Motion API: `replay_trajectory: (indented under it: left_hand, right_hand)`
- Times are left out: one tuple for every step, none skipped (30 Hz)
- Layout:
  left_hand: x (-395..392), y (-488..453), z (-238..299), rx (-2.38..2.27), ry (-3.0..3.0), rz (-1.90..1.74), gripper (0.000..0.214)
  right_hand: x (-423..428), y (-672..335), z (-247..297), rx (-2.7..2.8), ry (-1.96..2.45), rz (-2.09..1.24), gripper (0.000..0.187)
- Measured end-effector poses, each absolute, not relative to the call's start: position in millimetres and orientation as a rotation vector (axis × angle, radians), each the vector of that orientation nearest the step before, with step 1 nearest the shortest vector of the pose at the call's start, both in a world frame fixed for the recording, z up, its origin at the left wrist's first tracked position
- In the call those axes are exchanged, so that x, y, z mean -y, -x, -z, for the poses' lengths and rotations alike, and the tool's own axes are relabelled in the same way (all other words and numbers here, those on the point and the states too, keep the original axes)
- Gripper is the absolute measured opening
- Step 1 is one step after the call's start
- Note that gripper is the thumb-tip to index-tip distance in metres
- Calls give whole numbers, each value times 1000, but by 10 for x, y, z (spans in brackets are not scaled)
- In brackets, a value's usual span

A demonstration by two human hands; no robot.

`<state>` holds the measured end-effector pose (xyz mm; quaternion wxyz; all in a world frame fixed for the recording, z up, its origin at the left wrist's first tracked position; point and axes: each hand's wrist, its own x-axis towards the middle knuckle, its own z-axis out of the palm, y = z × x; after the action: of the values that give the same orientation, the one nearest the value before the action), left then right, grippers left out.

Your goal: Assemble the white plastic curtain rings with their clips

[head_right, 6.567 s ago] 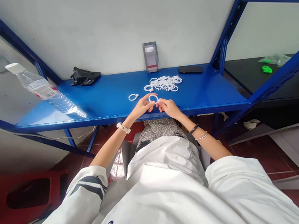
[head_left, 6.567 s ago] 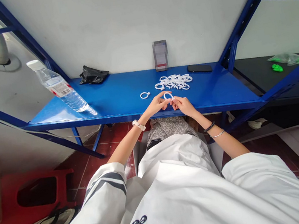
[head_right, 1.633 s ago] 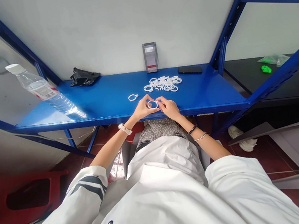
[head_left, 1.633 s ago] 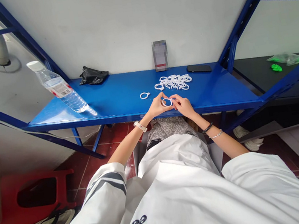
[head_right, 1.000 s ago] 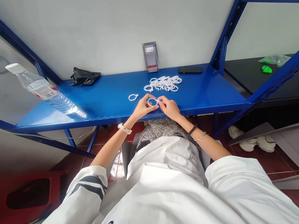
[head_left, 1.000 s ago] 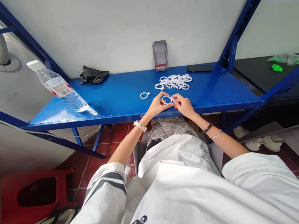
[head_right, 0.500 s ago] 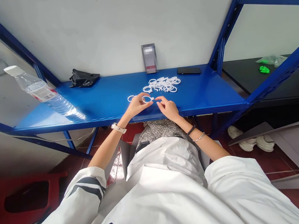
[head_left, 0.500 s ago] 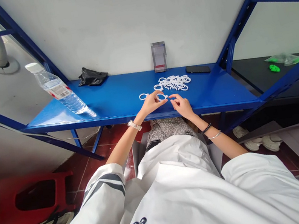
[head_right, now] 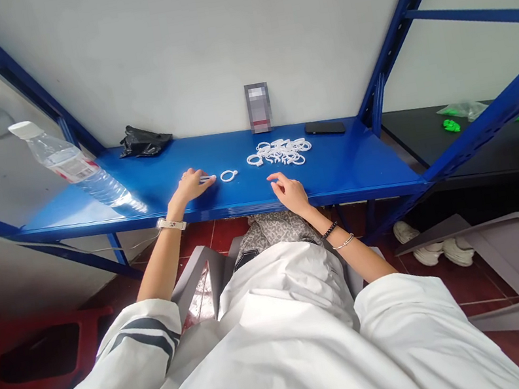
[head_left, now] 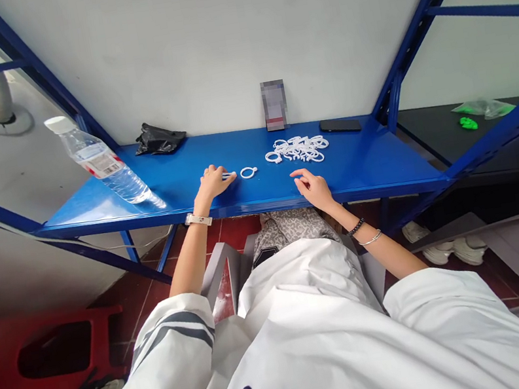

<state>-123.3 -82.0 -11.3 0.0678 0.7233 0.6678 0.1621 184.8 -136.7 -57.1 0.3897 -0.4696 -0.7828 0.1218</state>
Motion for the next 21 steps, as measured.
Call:
replay_trajectory:
  left_hand:
    - [809,1248,132,-1996,-2170,-462,45]
    - [800,1258,141,-1978,-2166,-454,48]
    - [794,1263,143,-1955,-2171,-463,50]
    - [791,1261,141,-1924,-2190,-481,54]
    - [792,1251,138,-1885,-2224,-501,57]
    - [796,1232,138,-1841,-2268,-520,58]
    - [801,1204,143,-1794,-2315,-534,58]
    - [807,1169,152,-1745,-2362,-539,55]
    - [812,1128,167,-1694,-2406,-533,50]
    - [816,1086,184,-1646,-2443,-520,44]
    - [817,1043,203,-1607,-2467,-502,37]
    - [817,1004,221,-1581,-2481,-488,31]
    - [816,970,237,-1566,-2486,-482,27]
    - [814,943,250,-1560,-2487,-484,23]
    - [813,923,257,-1560,-2486,-493,21]
    - [812,911,260,-1564,-2484,-505,21]
    - [811,905,257,-1566,-2482,-519,20]
    - [810,904,250,-1566,-2480,-536,20]
    - [810,903,238,-1557,-2475,-563,19]
    - [811,900,223,-1534,-2467,-605,19]
    - [814,890,207,-1492,-2455,-664,20]
  right_hand:
    - [1368,-1848,573,1990,1198,-305,39]
    - [1369,-1848,574,1990,1202,-299,38]
    - [1370,-1847,574,1991,1205,-294,38]
    - [1372,-1846,575,1991,1207,-289,37]
    - [1374,-1846,575,1990,1208,-286,37]
    - [1375,-1846,575,1990,1209,-285,36]
    - [1376,-1846,575,1991,1210,-285,36]
    - [1377,-1847,576,1993,1211,-287,36]
    - [1377,-1847,576,1994,1211,-290,36]
    - [1377,-1847,576,1994,1212,-293,36]
    - [1377,-1847,575,1994,1212,-295,37]
    - [1376,-1847,575,1993,1212,-296,37]
    - [1376,-1846,574,1992,1211,-295,36]
    - [1376,-1843,572,1990,1209,-293,36]
    - [1376,-1841,571,1989,1207,-292,36]
    - [1376,-1837,570,1987,1206,-293,35]
    - [1377,-1834,569,1986,1206,-294,35]
    - [1377,-1831,569,1985,1207,-294,35]
    - [1378,-1828,569,1985,1211,-295,35]
    - [1380,-1826,568,1984,1215,-295,35]
    - [1381,-1824,567,1983,1218,-296,35]
